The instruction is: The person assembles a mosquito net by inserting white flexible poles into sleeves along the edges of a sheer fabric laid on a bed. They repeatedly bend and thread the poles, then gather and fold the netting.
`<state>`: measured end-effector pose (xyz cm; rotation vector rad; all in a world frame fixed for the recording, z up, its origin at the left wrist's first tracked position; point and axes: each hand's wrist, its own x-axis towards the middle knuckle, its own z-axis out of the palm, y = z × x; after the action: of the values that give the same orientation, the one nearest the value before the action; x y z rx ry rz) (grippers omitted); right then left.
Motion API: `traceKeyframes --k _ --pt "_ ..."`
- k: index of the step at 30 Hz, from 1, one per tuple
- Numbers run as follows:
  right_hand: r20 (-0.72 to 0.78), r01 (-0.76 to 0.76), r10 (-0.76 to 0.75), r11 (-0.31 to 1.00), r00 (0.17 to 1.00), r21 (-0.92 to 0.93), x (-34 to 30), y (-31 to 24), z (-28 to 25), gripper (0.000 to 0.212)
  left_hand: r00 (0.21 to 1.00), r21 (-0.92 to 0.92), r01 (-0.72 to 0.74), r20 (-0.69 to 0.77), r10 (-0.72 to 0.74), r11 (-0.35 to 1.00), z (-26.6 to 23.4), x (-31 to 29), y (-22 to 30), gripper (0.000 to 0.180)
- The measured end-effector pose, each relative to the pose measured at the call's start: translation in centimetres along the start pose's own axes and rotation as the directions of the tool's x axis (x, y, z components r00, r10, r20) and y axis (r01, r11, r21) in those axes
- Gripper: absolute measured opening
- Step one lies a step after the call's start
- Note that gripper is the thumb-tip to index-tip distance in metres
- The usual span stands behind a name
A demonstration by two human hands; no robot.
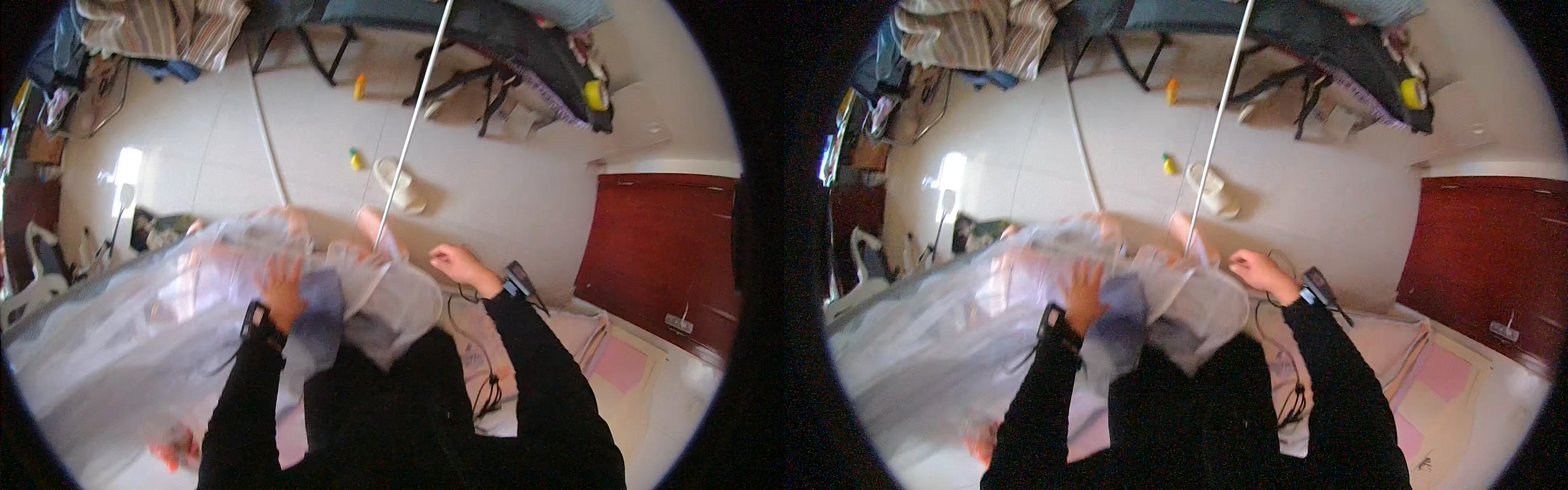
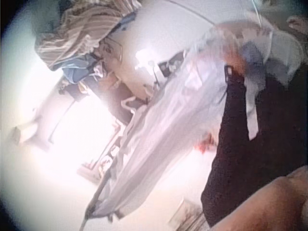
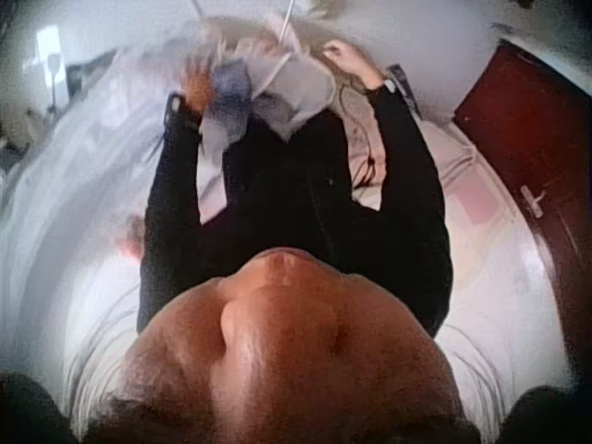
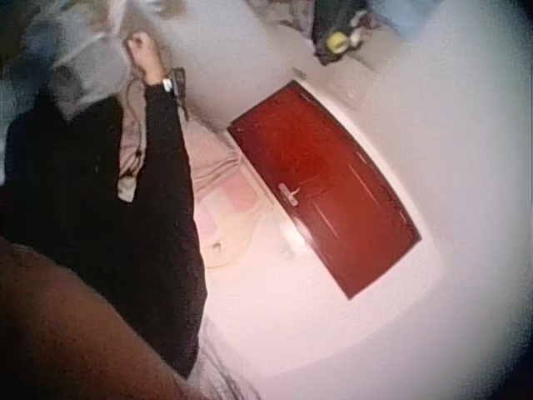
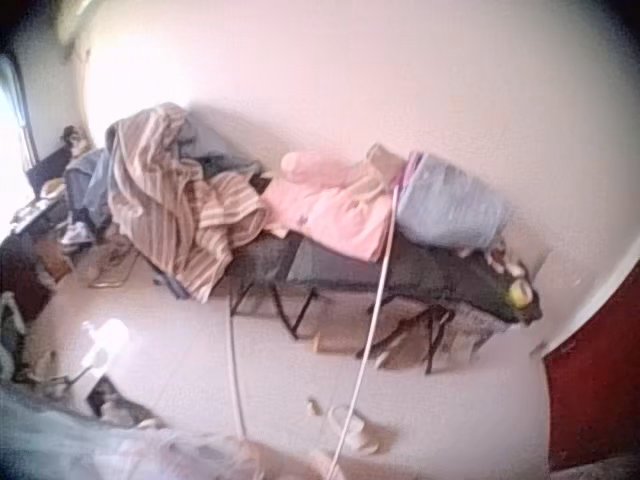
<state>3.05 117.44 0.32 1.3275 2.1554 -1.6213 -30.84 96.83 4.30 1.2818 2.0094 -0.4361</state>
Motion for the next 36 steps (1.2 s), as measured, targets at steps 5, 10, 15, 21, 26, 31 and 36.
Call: traceKeyframes --k 5,10,15,21,26,31,36 --pt "-0.353 -0.020 -0.029 0.991 0.935 -0.133 18.7 -1.7 -3.6 0.029 0.987 -0.222 0.162 0.048 -0.155 0.961 13.7 1.3 -5.5 0.126" --pt "-0.697 -0.095 0.107 0.994 0.709 0.056 30.6 -3.5 -6.6 0.081 0.844 0.323 0.293 -0.530 -0.085 0.900 22.9 4.5 -6.5 0.074" --pt "-0.537 0.098 0.326 0.781 0.778 0.617 34.9 -3.3 -7.4 0.043 0.921 0.124 0.200 -0.363 -0.143 0.972 23.5 4.8 -7.3 0.072" --pt "-0.612 0.360 0.192 0.661 0.767 0.659 28.8 -5.5 -5.9 0.022 0.976 -0.141 0.195 -0.067 -0.206 0.971 22.9 5.0 -6.8 0.080" --pt "-0.738 0.626 -0.034 0.557 0.674 0.546 16.9 -9.6 -7.2 0.029 0.948 0.060 0.195 -0.266 -0.173 0.979 22.9 5.1 -6.8 0.084" --pt "-0.848 0.803 -0.126 0.417 0.515 0.426 0.8 -10.9 -10.2 0.042 0.869 0.177 0.234 -0.480 -0.124 0.956 21.9 4.8 -6.4 0.081" --pt "-0.917 0.892 -0.057 0.261 0.395 0.368 -15.8 -8.4 -10.3 0.049 0.936 -0.091 0.151 -0.306 -0.172 0.984 19.3 3.2 -5.7 0.072"
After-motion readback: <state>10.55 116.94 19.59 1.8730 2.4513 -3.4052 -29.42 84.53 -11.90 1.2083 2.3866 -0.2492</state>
